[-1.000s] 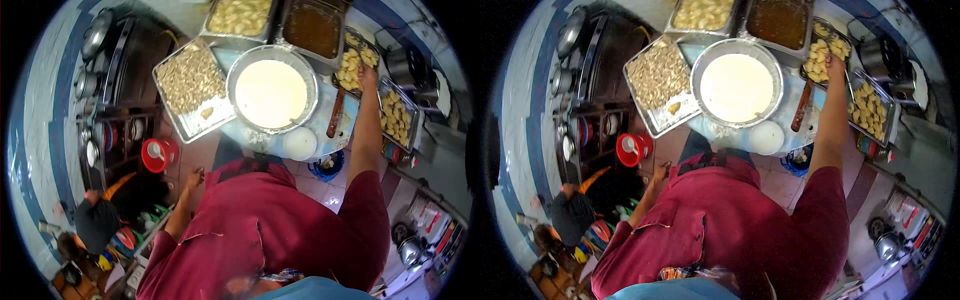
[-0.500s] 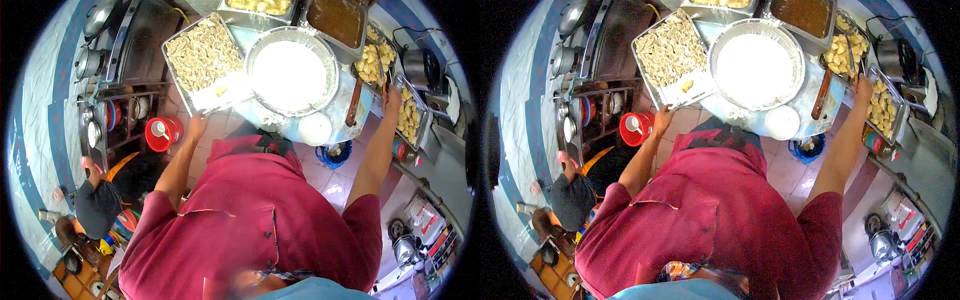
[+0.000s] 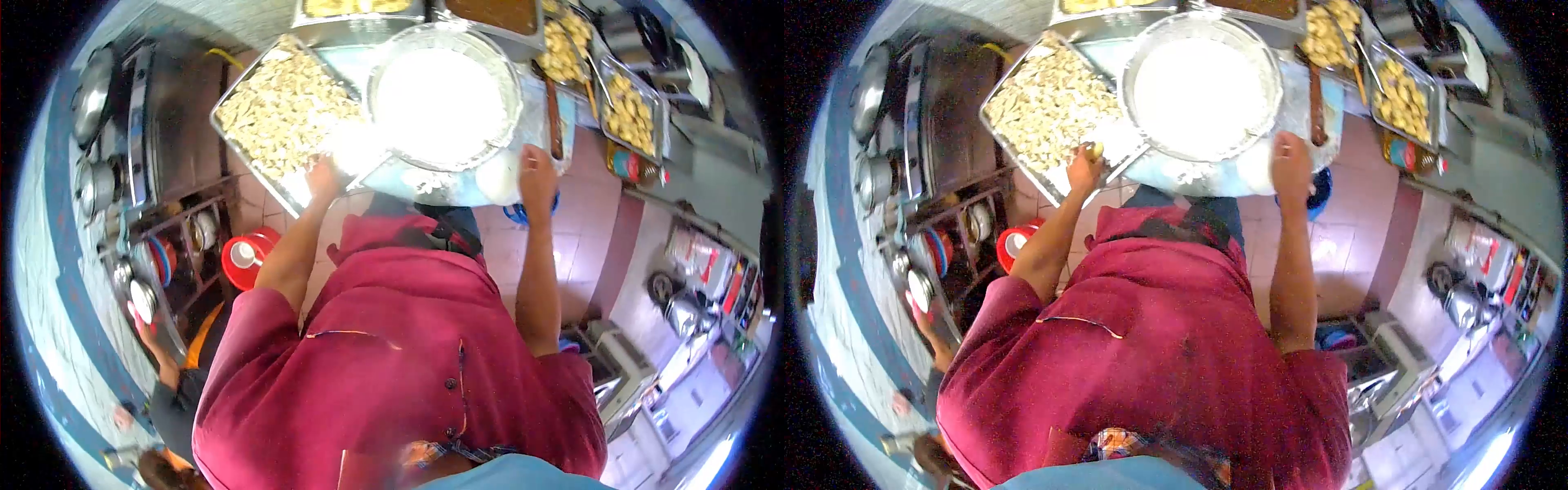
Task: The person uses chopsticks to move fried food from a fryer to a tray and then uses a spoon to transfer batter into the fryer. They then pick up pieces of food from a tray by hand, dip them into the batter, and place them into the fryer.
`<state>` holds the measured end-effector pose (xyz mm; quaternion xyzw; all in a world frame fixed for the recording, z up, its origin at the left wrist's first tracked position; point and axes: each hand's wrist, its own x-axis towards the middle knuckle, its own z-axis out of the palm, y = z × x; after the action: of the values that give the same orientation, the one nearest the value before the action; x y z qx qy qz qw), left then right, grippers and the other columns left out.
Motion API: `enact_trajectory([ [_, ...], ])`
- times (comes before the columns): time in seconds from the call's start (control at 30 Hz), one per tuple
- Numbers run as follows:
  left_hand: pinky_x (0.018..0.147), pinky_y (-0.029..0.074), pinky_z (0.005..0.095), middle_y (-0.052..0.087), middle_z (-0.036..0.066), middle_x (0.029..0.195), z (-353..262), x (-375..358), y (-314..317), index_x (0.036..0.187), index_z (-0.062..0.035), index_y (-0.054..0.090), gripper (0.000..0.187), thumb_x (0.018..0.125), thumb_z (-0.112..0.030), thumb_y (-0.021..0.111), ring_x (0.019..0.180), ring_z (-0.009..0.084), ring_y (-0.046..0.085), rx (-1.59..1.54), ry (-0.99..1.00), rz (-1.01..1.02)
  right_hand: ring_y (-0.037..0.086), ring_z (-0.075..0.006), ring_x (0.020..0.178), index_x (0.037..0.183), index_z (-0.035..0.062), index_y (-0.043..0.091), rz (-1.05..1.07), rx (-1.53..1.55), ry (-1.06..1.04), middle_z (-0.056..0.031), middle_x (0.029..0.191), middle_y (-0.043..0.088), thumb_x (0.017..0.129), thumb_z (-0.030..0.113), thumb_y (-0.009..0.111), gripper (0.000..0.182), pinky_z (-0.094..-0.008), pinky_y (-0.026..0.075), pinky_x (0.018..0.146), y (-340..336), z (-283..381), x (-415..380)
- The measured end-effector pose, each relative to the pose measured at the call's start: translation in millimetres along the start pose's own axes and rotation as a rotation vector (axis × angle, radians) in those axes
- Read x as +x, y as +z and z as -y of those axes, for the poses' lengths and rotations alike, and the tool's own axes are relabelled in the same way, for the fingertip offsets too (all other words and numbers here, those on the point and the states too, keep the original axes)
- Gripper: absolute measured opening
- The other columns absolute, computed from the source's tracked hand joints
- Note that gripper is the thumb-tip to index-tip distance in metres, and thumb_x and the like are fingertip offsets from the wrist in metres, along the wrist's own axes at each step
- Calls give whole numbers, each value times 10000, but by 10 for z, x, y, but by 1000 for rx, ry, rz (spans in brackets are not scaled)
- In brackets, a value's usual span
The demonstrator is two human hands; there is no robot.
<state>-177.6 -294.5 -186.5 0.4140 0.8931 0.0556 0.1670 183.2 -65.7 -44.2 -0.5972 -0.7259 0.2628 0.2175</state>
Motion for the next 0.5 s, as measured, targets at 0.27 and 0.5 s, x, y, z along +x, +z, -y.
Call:
enact_trajectory([
  [0.27,908,487,452,686,225,1018,142,-69,16,1230,-38,570,545,789,-336,687,1010,386,644,-229,-84,101,597,-346,1070,1233,162,622,179,-539,72,-161,1167,566,884,296,632,374,-445,522,875,723,-250,30],
  [0.5,772,519,373,678,150,996,742,-296,344,1239,-27,599,460,840,-247,662,902,261,655,-720,-224,27,556,-379,1063,1007,113,700,189,-766,-147,-158,1139,564,826,256,663,234,-474,556,797,1103,-523,289],
])
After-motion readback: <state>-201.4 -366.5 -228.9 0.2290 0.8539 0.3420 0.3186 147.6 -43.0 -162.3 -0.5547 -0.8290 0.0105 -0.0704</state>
